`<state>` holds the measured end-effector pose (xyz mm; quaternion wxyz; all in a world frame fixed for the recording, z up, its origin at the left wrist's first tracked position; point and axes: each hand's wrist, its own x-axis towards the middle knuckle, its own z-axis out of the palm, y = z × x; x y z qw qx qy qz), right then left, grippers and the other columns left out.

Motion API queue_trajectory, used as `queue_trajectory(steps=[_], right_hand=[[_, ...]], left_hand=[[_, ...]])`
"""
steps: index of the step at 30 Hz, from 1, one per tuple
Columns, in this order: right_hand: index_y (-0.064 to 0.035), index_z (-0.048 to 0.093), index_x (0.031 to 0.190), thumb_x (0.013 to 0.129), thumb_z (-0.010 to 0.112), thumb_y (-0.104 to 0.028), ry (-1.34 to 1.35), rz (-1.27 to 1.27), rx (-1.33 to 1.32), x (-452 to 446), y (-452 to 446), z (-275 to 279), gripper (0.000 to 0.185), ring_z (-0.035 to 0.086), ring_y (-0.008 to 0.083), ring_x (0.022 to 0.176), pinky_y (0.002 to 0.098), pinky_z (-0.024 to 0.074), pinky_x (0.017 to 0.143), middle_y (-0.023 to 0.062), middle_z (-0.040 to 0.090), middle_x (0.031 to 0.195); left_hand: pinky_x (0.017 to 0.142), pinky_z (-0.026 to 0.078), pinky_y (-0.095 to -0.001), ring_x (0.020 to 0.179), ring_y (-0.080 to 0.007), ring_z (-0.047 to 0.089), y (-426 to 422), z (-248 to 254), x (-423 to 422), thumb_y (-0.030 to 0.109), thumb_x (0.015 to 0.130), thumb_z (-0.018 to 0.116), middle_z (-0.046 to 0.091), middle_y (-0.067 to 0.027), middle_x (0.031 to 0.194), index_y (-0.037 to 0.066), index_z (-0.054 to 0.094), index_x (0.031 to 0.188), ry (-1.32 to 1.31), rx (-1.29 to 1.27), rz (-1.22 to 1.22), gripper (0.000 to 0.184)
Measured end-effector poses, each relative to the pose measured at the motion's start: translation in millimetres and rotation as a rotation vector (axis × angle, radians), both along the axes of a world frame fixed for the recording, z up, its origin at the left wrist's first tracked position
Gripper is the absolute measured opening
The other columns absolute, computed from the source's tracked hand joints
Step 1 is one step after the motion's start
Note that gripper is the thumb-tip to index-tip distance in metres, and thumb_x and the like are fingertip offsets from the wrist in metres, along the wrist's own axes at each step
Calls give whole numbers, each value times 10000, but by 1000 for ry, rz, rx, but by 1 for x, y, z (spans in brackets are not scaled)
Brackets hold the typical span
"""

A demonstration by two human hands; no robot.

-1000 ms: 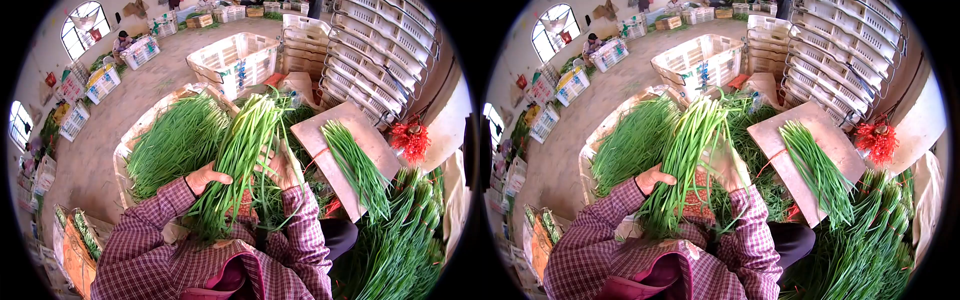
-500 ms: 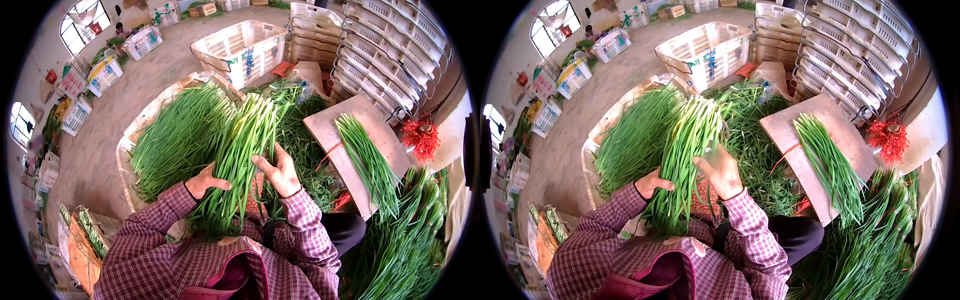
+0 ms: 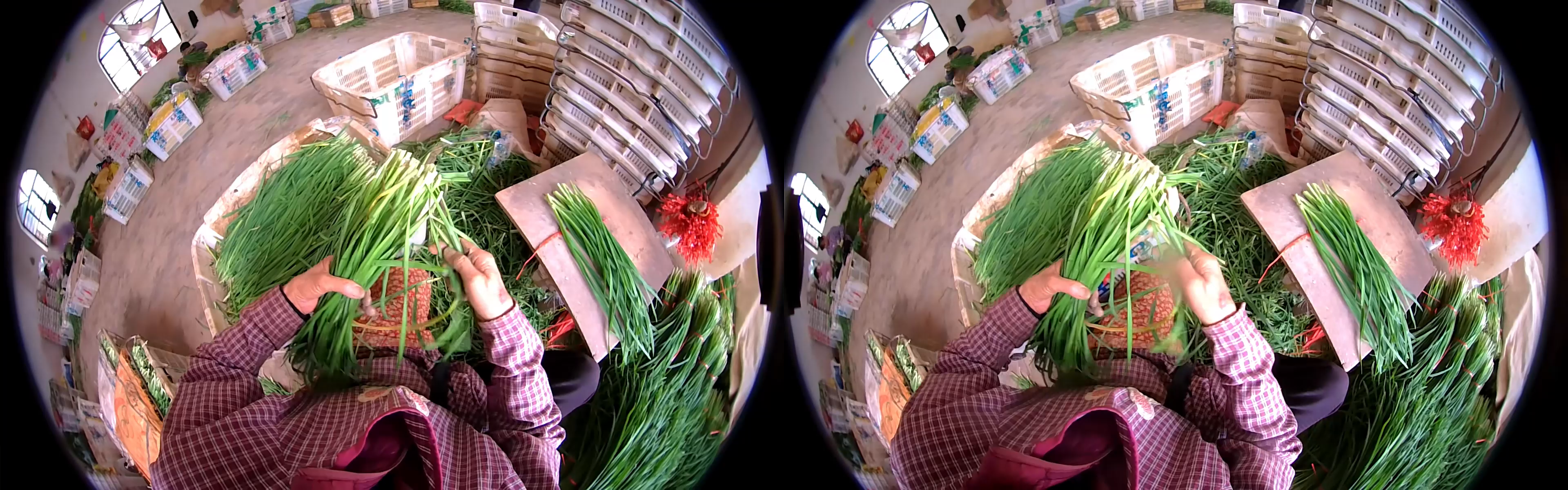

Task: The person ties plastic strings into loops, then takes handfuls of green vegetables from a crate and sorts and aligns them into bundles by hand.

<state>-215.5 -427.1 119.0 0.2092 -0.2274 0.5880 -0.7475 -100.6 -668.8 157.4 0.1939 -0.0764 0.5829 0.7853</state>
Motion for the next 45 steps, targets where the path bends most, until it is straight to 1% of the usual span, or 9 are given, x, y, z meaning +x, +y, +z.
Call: queue_trajectory(steps=[11, 14, 17, 19, 25, 33, 39, 42, 45], right_hand=[[-52, 578, 1037, 932, 525, -221, -352, 15, -577, -64, 115, 11, 205, 307, 14, 429, 182, 210, 322, -74, 444, 655], [-36, 578, 1061, 936, 550, -278, 71, 18, -5, -66, 122, -8, 275, 401, 14, 407, 193, 242, 283, -1, 582, 728], [-6, 565, 1128, 856, 635, -425, 1050, -182, 803, -49, 106, -31, 505, 649, 295, 694, 378, 541, 574, 172, 647, 844], [18, 533, 1181, 806, 649, -521, 981, -307, 767, -34, 82, 15, 667, 636, 389, 861, 456, 522, 777, 234, 637, 953], [15, 289, 1384, 800, 707, -399, 648, 50, 446, -26, 26, 15, 829, 669, 289, 727, 361, 540, 695, 262, 638, 1010], [-32, 671, 851, 834, 553, -79, 999, -49, 612, -40, 66, 7, 128, 621, 265, 512, 375, 506, 456, 150, 629, 599], [-55, 662, 926, 881, 622, -311, 787, -180, 959, -55, 132, 5, 263, 590, 240, 474, 354, 479, 442, 104, 641, 628], [-180, 566, 1171, 780, 683, -484, 1047, -324, 1025, -30, 108, 17, 509, 632, 244, 584, 370, 507, 500, 135, 660, 874], [-83, 647, 909, 803, 681, -424, 931, -471, 653, -11, 62, 40, 359, 646, 184, 550, 324, 524, 495, 81, 662, 747]], left_hand=[[463, 477, -345, 601, -221, 601, -60, -23, 7, 16, 685, 677, 635, -160, 835, 19, 331, 1368, -4, -134, -103, 766], [454, 467, -322, 610, -213, 602, -67, -30, 13, 28, 678, 695, 635, -157, 844, 17, 351, 1354, -66, -212, -36, 758], [452, 465, -312, 614, -211, 603, -58, -22, 13, 26, 669, 707, 635, -160, 857, 13, 360, 1345, -71, -213, -61, 760], [515, 480, -329, 618, -217, 608, -53, -16, 7, 32, 690, 723, 648, -180, 866, -36, 253, 1349, -85, -181, -129, 813], [547, 488, -322, 647, -224, 631, -55, -25, 5, 24, 736, 728, 649, -198, 844, -67, 263, 1313, -155, -247, -182, 747], [555, 497, -308, 677, -192, 635, -51, -11, -6, 23, 719, 739, 656, -149, 872, -69, 423, 1225, -115, -333, -389, 604], [907, 424, -288, 943, -151, 586, -57, -21, 4, 34, 692, 755, 640, -79, 1041, -55, 499, 1224, 9, -567, -202, 597], [729, 445, -246, 777, -104, 570, -35, -22, 4, 50, 726, 732, 632, -35, 928, -30, 540, 1173, 95, -516, -168, 493], [654, 451, -219, 702, -62, 551, -11, -10, 1, 68, 754, 718, 629, 7, 876, -12, 564, 1160, 109, -506, -154, 442]])
